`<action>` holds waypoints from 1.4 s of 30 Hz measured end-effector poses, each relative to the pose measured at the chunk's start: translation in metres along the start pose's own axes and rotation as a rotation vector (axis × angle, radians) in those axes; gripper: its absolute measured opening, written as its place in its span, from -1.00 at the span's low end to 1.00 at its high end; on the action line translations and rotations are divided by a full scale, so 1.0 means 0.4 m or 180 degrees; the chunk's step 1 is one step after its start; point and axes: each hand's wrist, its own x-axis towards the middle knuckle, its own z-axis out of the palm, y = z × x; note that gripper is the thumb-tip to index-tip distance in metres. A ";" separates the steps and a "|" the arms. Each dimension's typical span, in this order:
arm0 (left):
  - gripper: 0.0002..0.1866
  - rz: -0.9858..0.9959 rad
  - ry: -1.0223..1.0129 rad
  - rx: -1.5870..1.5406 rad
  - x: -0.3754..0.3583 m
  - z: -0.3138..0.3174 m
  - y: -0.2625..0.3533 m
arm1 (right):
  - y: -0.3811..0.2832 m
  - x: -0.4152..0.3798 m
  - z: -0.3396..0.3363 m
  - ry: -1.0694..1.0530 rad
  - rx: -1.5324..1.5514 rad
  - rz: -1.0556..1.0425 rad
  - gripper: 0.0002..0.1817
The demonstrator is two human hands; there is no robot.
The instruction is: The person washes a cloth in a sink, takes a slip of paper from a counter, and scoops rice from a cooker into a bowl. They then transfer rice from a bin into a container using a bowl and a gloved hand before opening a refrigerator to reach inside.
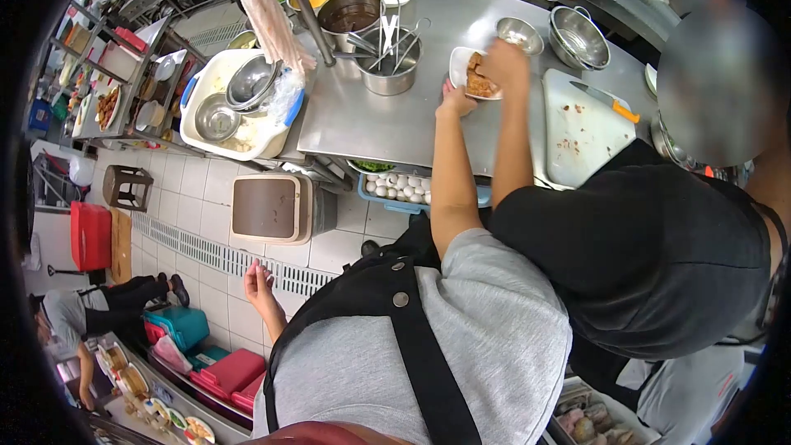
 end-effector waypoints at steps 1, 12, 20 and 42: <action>-0.78 0.0045 0.0089 0.0015 -0.005 -0.003 -0.006 | -0.008 -0.010 0.001 0.0046 0.0053 -0.0010 -0.56; -0.82 0.0091 0.0186 0.0070 -0.021 -0.088 -0.076 | -0.084 -0.215 -0.184 -0.1262 -0.0438 0.0295 -0.65; -0.85 0.0297 0.0575 -0.0066 0.017 -0.378 -0.163 | -0.117 -0.714 -0.329 -0.2137 -0.1639 0.0933 -0.66; -0.76 -0.0050 0.2823 0.1156 0.226 -1.458 -0.225 | 0.990 -2.366 -0.146 -0.6892 -0.3227 0.4195 -0.64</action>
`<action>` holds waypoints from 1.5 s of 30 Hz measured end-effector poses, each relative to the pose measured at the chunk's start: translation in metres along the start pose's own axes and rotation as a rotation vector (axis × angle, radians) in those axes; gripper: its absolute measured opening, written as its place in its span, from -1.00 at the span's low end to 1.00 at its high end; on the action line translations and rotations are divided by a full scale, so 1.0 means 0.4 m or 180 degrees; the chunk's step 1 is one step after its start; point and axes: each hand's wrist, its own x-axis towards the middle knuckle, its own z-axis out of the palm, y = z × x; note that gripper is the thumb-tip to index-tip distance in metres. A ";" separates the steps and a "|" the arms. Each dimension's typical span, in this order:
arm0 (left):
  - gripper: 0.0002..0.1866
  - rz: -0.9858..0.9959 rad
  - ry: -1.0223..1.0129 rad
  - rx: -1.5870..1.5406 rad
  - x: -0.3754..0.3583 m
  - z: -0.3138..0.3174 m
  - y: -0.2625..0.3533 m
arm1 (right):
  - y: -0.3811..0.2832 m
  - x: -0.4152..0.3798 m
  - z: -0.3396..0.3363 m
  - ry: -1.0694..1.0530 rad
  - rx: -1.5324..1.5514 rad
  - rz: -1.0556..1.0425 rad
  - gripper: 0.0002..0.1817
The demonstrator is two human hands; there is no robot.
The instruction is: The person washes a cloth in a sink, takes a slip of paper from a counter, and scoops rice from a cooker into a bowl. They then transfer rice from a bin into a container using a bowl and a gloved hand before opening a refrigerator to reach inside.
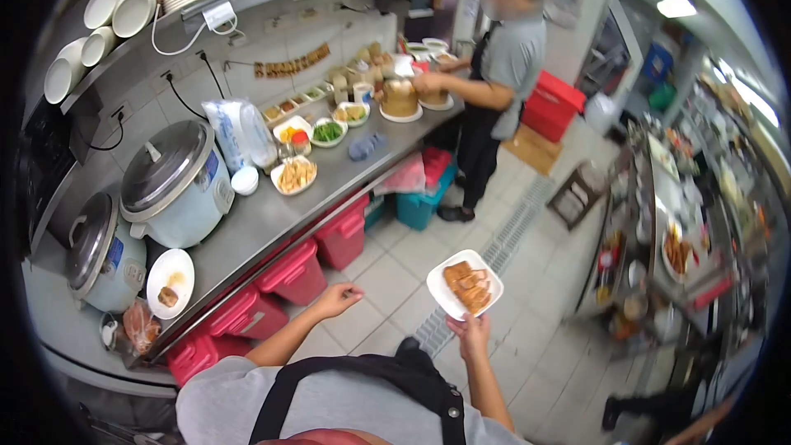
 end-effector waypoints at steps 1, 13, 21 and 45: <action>-0.76 -0.0313 0.0228 0.0070 0.022 -0.022 0.002 | -0.032 0.099 0.037 -0.0119 -0.0049 0.0008 -0.64; -0.78 -0.1660 0.1464 -0.0981 0.335 -0.036 -0.210 | -0.079 1.026 0.510 -0.1375 -0.0420 0.0750 -0.67; -0.73 -0.0146 0.1893 0.1471 0.946 -0.273 -0.222 | -0.033 1.361 0.676 -0.1488 -0.0625 0.1021 -0.71; -0.28 -0.0486 0.4816 0.3429 1.683 -1.015 0.349 | -0.054 1.818 0.739 -0.2957 -0.1429 0.2527 -0.63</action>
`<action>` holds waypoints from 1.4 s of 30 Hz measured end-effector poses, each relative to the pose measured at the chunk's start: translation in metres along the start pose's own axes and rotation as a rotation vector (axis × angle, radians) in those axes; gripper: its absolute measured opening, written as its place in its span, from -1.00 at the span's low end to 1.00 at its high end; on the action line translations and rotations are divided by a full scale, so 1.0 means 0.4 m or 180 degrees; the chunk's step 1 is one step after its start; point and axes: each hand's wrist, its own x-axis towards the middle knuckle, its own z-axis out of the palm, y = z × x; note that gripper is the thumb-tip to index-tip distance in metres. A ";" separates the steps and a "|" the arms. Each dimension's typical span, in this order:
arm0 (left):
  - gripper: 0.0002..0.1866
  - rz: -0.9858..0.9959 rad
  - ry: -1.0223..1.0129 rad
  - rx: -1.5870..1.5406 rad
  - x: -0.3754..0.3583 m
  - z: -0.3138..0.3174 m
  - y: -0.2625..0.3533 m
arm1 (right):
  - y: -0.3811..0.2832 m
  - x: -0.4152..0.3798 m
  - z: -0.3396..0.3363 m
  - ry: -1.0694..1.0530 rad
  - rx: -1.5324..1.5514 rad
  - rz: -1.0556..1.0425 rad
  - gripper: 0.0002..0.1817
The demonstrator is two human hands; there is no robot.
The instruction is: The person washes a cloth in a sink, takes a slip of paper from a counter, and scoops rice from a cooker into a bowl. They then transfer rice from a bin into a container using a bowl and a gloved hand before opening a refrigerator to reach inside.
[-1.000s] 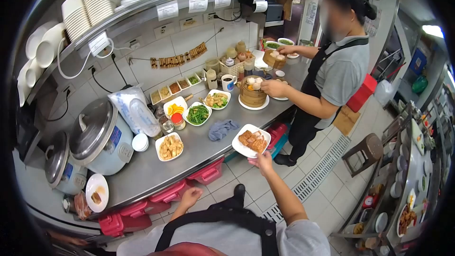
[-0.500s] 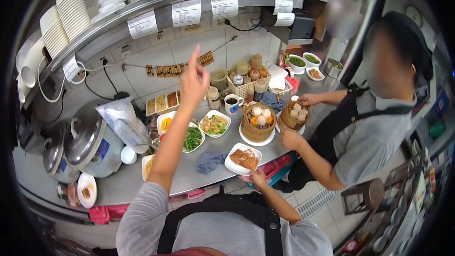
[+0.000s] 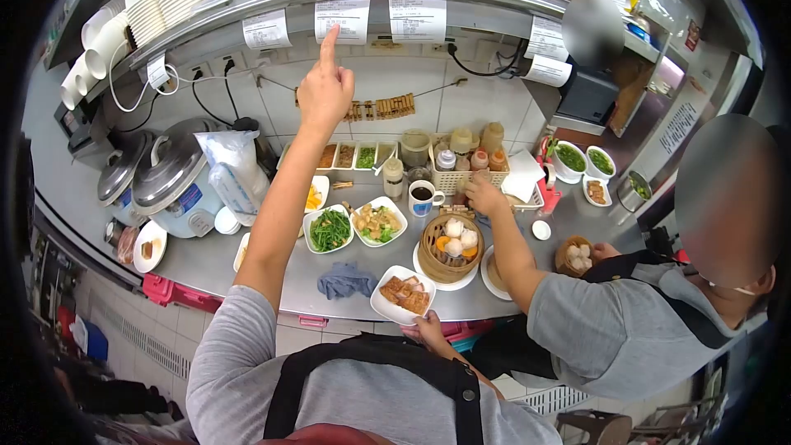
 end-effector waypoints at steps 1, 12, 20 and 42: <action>-0.26 -0.0064 -0.0074 -0.0021 0.003 -0.005 0.007 | -0.004 0.004 0.000 -0.0003 0.0001 0.0013 -0.64; -0.35 -0.0466 -0.0435 -0.0345 0.022 -0.032 0.025 | 0.002 0.036 -0.011 -0.0104 0.0079 0.0162 -0.62; -0.37 -0.0440 -0.0308 -0.0632 0.027 -0.033 0.017 | 0.001 0.026 -0.004 -0.0089 0.0211 0.0104 -0.63; -0.33 -0.0440 -0.0503 -0.0641 0.023 -0.042 -0.010 | 0.019 0.009 0.006 0.0084 0.0338 -0.0001 -0.67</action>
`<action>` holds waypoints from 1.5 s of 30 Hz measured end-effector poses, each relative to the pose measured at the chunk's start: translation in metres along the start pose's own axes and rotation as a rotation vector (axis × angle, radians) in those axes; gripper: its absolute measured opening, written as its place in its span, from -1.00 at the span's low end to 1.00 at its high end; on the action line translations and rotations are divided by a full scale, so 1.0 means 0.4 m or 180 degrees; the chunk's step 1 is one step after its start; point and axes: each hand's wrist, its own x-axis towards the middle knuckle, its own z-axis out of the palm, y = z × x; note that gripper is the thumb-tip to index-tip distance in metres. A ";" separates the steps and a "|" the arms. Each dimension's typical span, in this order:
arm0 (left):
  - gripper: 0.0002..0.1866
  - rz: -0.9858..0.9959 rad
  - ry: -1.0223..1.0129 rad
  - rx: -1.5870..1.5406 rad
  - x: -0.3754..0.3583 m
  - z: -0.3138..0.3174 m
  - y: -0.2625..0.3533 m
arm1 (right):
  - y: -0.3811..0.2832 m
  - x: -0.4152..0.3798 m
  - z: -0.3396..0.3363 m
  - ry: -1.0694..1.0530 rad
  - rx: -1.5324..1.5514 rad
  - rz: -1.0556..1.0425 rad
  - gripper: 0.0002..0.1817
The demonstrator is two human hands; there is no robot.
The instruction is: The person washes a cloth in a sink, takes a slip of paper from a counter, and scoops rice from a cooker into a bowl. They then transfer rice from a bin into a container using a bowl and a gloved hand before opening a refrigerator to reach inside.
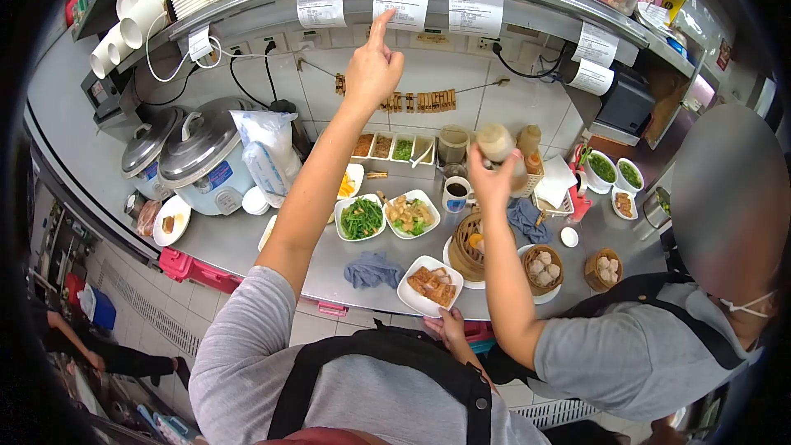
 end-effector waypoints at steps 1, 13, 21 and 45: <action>-0.33 0.0006 -0.0010 -0.0008 -0.003 -0.003 0.002 | -0.003 -0.008 0.009 0.0017 -0.0007 -0.0019 -0.67; -0.06 -0.1352 -0.0385 -0.3251 0.059 0.218 0.065 | -0.015 -0.024 0.036 0.0144 0.0038 -0.0063 -0.66; -0.83 -0.0767 0.0057 -0.4226 0.015 0.379 0.229 | -0.007 -0.020 0.032 0.0162 0.0037 -0.0135 -0.67; -0.07 -0.1702 0.1167 -0.3964 0.036 0.275 0.105 | -0.007 -0.023 0.021 0.0106 -0.0073 -0.0163 -0.70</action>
